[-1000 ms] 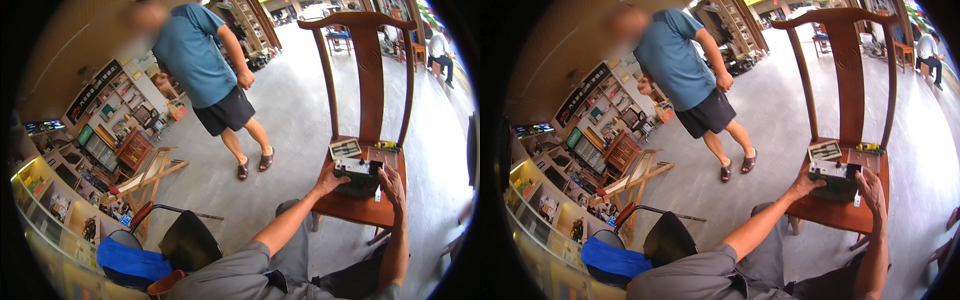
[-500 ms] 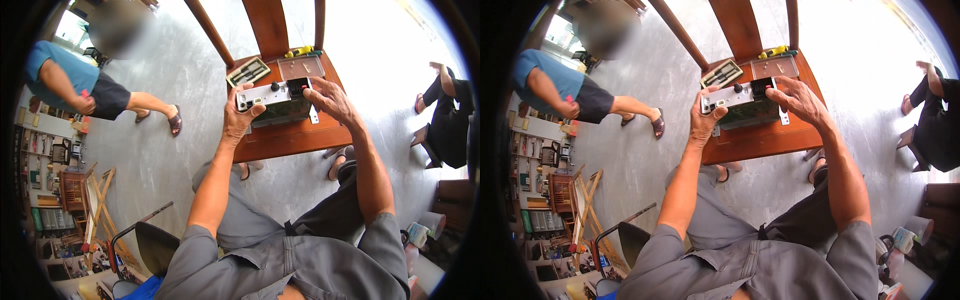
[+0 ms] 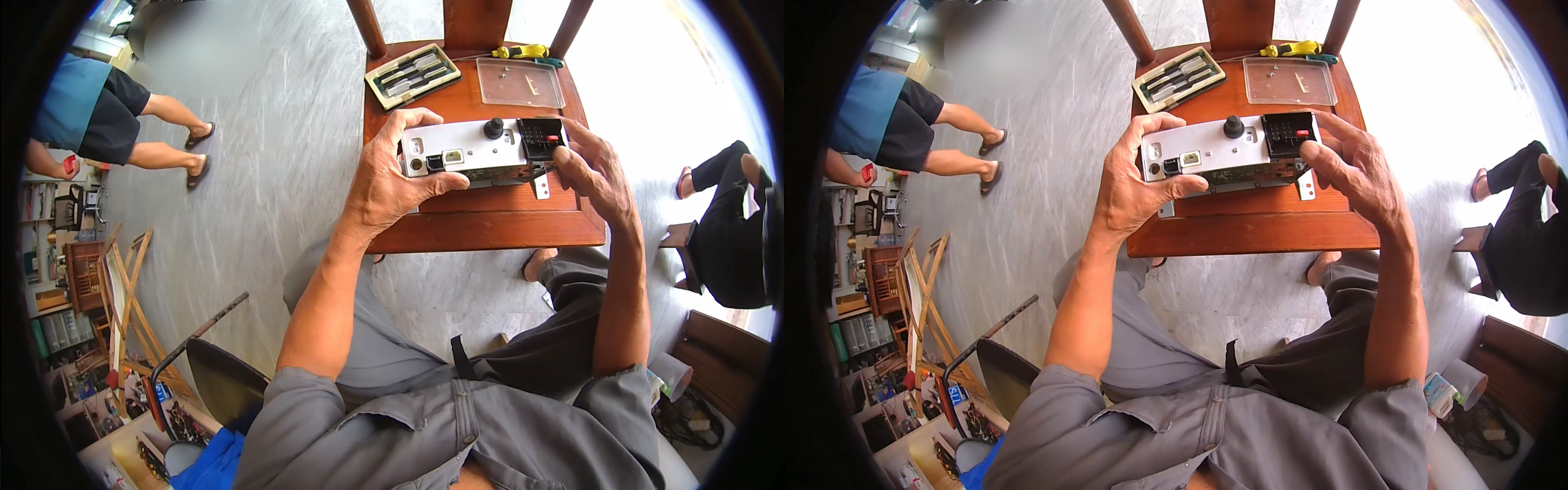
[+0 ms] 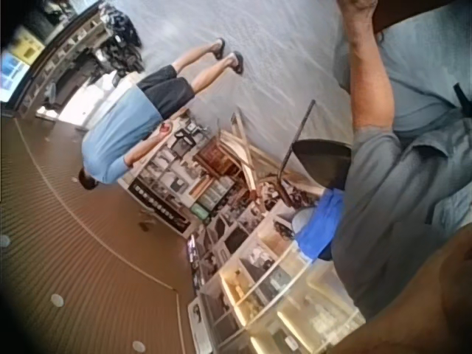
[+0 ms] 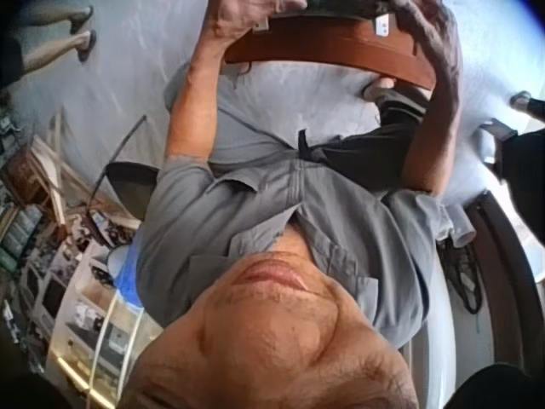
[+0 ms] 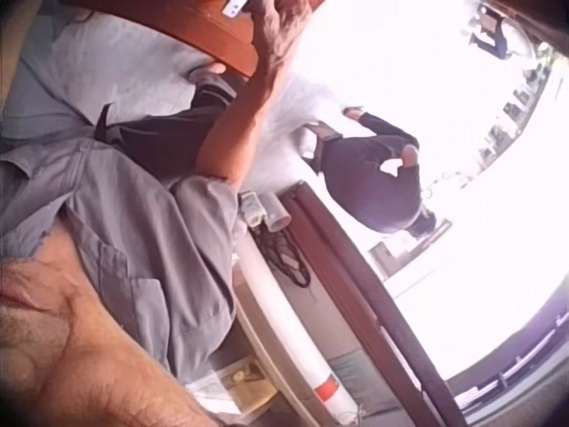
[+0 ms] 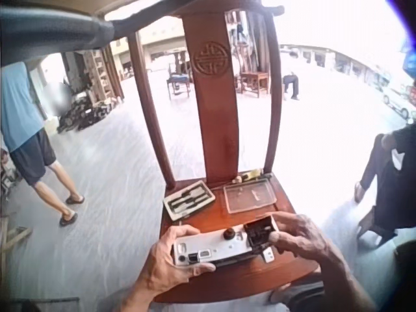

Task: The person uses a screwdriver to remove screws from the casing of a silver electronic device. They pry off the metal cover to reveal the internal circuit board and remove additional screws to separate the front panel and internal components.

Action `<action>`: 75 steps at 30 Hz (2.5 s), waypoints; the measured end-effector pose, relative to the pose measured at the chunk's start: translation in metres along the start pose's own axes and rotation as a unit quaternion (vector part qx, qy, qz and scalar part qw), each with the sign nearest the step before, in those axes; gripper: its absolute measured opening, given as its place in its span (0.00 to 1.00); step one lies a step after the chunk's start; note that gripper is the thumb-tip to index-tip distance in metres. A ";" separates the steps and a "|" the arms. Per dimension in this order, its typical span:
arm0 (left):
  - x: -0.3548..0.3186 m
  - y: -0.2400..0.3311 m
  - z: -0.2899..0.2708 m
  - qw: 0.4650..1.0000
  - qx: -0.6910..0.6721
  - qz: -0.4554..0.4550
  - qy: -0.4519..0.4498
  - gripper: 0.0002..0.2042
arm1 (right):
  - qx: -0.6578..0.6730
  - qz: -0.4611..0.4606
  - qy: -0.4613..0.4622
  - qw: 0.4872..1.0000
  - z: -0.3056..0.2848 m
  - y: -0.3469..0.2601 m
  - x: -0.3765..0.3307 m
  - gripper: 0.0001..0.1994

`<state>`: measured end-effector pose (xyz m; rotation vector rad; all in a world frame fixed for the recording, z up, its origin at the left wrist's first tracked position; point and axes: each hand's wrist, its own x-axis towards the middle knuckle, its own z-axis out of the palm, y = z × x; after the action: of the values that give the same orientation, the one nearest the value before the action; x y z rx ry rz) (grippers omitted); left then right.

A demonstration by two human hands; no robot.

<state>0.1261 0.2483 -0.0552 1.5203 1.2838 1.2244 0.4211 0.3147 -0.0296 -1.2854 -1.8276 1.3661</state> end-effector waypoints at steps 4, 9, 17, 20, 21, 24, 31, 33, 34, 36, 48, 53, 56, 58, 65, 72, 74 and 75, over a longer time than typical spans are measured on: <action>-0.002 -0.006 0.002 1.000 0.013 0.028 0.002 0.40 | 0.016 0.007 -0.013 1.000 -0.006 0.006 0.002 0.42; -0.007 -0.008 -0.003 1.000 -0.008 -0.014 -0.023 0.38 | 0.014 0.011 -0.024 1.000 -0.008 0.012 0.003 0.43; -0.010 0.003 -0.006 0.998 0.051 -0.013 -0.031 0.30 | 0.076 -0.012 -0.036 0.996 -0.009 0.015 -0.005 0.40; -0.008 -0.003 -0.003 0.999 0.025 0.019 -0.024 0.28 | 0.099 -0.034 -0.046 0.993 -0.005 0.018 -0.004 0.39; -0.008 0.002 -0.003 0.999 0.017 -0.001 -0.036 0.27 | 0.077 -0.071 -0.037 0.994 -0.004 0.024 -0.002 0.40; -0.009 0.000 -0.005 1.000 0.005 0.009 -0.020 0.27 | 0.024 -0.080 -0.025 0.996 -0.002 0.024 0.006 0.38; -0.003 0.008 0.015 1.000 -0.014 -0.010 -0.015 0.32 | 0.010 -0.094 -0.005 0.996 -0.020 0.007 -0.012 0.31; -0.001 0.006 0.011 0.999 -0.019 -0.015 -0.030 0.32 | 0.019 -0.106 -0.002 0.994 -0.016 0.008 -0.011 0.31; -0.002 0.005 0.008 0.999 -0.023 -0.022 -0.039 0.32 | 0.013 -0.099 0.000 0.995 -0.015 0.010 -0.011 0.31; 0.003 0.004 0.005 0.998 -0.046 -0.030 -0.038 0.30 | -0.001 -0.089 -0.006 0.996 -0.015 0.012 -0.005 0.32; 0.016 -0.030 0.022 0.990 -0.117 0.069 -0.039 0.54 | 0.043 -0.109 -0.007 0.993 0.000 0.021 -0.010 0.36; 0.006 -0.016 0.020 0.994 -0.095 0.032 -0.036 0.50 | -0.020 -0.109 -0.012 0.994 -0.011 0.031 -0.010 0.46; 0.003 -0.008 0.020 0.993 -0.111 0.008 -0.046 0.48 | 0.003 -0.094 0.014 0.995 -0.013 0.053 -0.006 0.44; 0.007 -0.006 0.024 0.991 -0.122 0.004 -0.046 0.47 | 0.033 -0.084 0.061 0.994 -0.019 0.072 -0.005 0.43; 0.012 -0.016 0.028 0.993 -0.108 0.016 -0.047 0.47 | 0.018 -0.092 0.110 0.990 -0.023 0.049 0.009 0.33; 0.003 -0.019 0.046 0.992 -0.104 0.066 0.033 0.47 | -0.035 -0.120 0.067 0.990 -0.024 0.052 0.028 0.18; 0.006 -0.023 0.050 0.992 -0.074 0.079 0.060 0.44 | -0.026 -0.124 0.090 0.988 -0.023 0.061 0.031 0.16; 0.006 -0.025 0.050 0.993 -0.066 0.079 0.065 0.43 | -0.035 -0.124 0.090 0.988 -0.024 0.063 0.032 0.16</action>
<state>0.1696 0.2595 -0.0895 1.4902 1.1562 1.5008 0.4517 0.3566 -0.0834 -1.1301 -1.8517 1.0301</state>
